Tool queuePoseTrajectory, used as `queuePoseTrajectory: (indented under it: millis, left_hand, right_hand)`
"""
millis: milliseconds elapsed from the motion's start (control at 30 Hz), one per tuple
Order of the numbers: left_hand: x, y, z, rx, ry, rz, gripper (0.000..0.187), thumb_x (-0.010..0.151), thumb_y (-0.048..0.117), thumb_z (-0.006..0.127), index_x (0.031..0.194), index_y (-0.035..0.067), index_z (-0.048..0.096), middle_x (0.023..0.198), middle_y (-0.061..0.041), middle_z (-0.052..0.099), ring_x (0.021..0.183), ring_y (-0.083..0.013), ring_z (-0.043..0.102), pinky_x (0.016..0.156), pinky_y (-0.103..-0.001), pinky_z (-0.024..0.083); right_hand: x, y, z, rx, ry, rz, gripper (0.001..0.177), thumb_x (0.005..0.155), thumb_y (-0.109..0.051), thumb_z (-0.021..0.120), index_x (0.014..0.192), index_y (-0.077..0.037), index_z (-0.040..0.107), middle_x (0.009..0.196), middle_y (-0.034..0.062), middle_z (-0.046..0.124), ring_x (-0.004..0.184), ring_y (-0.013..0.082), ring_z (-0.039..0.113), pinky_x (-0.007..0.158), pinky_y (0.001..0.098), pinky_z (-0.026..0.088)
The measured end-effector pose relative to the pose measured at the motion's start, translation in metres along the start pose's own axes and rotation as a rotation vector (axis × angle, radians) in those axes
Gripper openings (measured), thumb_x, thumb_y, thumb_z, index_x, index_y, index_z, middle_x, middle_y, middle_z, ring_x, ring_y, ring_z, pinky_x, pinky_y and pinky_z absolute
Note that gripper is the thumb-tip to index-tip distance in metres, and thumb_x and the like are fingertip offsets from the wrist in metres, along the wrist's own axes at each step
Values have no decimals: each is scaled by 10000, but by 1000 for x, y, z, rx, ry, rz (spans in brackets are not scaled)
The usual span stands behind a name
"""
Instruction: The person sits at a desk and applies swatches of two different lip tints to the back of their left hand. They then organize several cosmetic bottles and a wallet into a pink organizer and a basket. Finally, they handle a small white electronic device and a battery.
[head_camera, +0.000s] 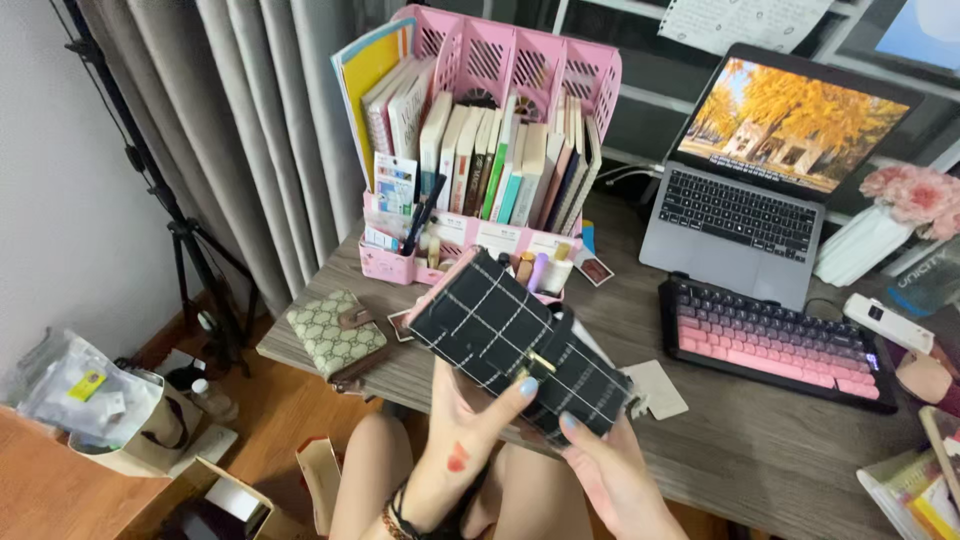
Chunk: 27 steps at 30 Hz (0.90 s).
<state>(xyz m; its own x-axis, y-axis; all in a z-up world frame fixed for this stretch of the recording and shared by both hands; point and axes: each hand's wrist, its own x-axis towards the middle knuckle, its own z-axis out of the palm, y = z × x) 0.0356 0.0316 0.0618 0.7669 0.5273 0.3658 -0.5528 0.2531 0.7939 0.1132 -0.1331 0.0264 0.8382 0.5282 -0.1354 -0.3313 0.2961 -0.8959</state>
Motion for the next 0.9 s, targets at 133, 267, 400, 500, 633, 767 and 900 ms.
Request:
queuePoseTrajectory:
  millis: [133, 267, 400, 500, 633, 767, 900]
  left_hand:
    - [1, -14, -6, -102, 4, -110, 710, 818, 18, 798, 1421, -10, 424, 1354, -149, 594, 1265, -212, 574, 1115, -367, 435]
    - [16, -19, -14, -349, -156, -189, 693, 888, -58, 767, 1330, -72, 234, 1295, -164, 464, 1255, -305, 557, 1087, -432, 464]
    - [32, -1, -22, -316, -195, -107, 982, 831, 5, 651, 1606, 161, 68, 1506, -138, 493, 1245, -233, 566, 1034, -381, 478]
    - [33, 6, -35, -270, -153, -177, 931, 843, 37, 606, 1620, 147, 105, 1471, -159, 536, 1186, -225, 606, 957, -369, 505]
    - [23, 6, -57, -238, -77, -293, 829, 850, 51, 590, 1607, 94, 254, 1343, -167, 614, 1072, -210, 636, 889, -335, 505]
    - [23, 2, -77, -229, 12, -412, 786, 828, 36, 608, 1554, 107, 316, 1199, -127, 666, 935, -192, 643, 812, -334, 506]
    - [21, -9, -90, -209, -8, -381, 728, 865, 36, 612, 1550, 78, 369, 1075, -127, 681, 874, -169, 630, 771, -300, 492]
  right_hand:
    - [18, -29, 10, -28, 15, -79, 682, 767, -94, 772, 1360, 10, 451, 1236, 242, 639, 1011, 381, 646, 801, 631, 531]
    - [46, -107, 34, -205, 152, -350, 702, 817, -67, 803, 1356, 41, 366, 1214, 202, 683, 1085, 248, 729, 885, 414, 586]
    - [90, -208, 63, -446, 125, -763, 433, 840, -24, 791, 1192, 15, 542, 1095, 147, 719, 870, 228, 750, 602, 372, 641]
    - [134, -271, 78, -820, 2, -1119, 266, 979, -7, 800, 1188, 56, 649, 1090, 134, 750, 842, 190, 735, 637, 312, 598]
    - [191, -308, 95, -832, 18, -1052, 240, 921, -42, 810, 1117, 35, 695, 1020, 92, 769, 758, 161, 748, 530, 276, 598]
    - [236, -317, 111, -971, -11, -1096, 297, 908, -58, 832, 1143, 33, 675, 1034, 94, 767, 761, 170, 755, 509, 267, 604]
    - [287, -314, 144, -885, -67, -1012, 354, 852, -94, 839, 1141, 4, 660, 1012, 97, 774, 742, 180, 778, 473, 280, 606]
